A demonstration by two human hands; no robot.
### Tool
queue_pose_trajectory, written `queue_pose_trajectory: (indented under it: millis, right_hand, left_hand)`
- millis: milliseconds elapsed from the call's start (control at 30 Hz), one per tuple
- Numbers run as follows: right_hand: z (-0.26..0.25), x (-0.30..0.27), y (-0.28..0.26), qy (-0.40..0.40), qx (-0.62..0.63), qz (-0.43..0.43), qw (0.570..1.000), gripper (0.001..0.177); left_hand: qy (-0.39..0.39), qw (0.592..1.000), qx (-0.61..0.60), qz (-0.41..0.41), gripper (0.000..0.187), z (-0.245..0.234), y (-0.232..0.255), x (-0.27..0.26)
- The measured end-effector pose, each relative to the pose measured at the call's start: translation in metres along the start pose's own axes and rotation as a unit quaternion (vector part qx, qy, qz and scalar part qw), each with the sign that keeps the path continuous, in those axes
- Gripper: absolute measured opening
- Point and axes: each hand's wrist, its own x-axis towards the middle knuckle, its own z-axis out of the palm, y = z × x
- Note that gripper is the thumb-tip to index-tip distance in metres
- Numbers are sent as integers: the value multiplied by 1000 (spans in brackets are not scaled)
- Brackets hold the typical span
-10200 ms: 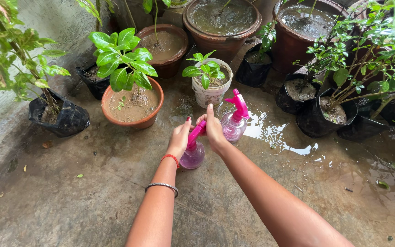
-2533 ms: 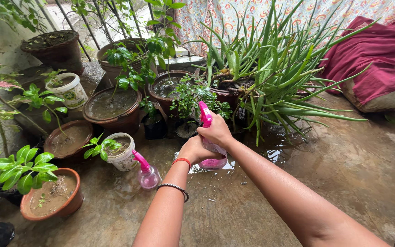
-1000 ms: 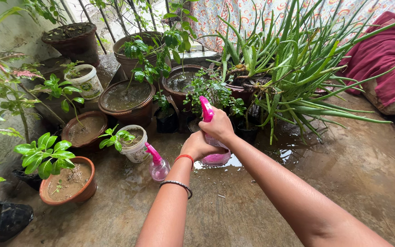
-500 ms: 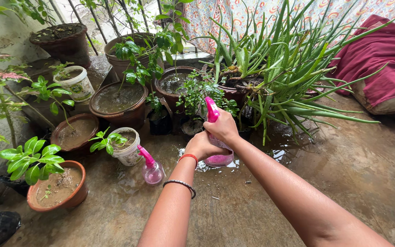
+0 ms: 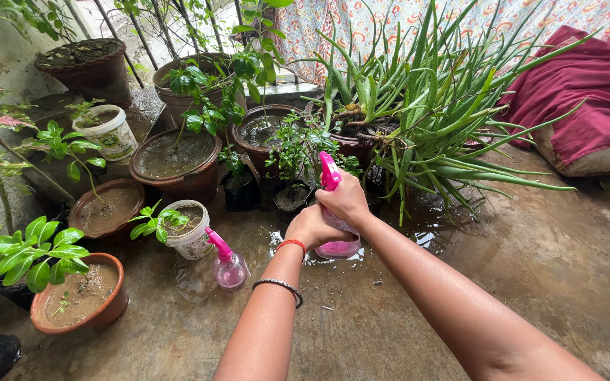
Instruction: The person waters plants in various pots using a spray bottle, moving the sprayer between different foliage.
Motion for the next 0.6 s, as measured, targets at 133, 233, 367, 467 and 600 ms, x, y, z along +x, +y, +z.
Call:
queue_pose_trajectory:
  millis: [133, 233, 367, 467, 600]
  right_hand:
    - [2, 0, -3, 1, 11, -2, 1000, 31]
    - [6, 0, -4, 7, 15, -11, 1000, 26]
    - [11, 0, -8, 9, 24, -35, 999, 27]
    - [13, -1, -13, 4, 17, -32, 999, 30]
    - [19, -2, -18, 20, 28, -62, 997, 26]
  left_hand:
    - [5, 1000, -8, 3, 87, -3, -1, -3]
    - [13, 1000, -4, 3, 87, -7, -1, -6]
    - [17, 1000, 0, -8, 86, -13, -3, -11]
    - [16, 1000, 3, -15, 84, -18, -6, -14]
    - [27, 1000, 3, -15, 85, -21, -9, -15]
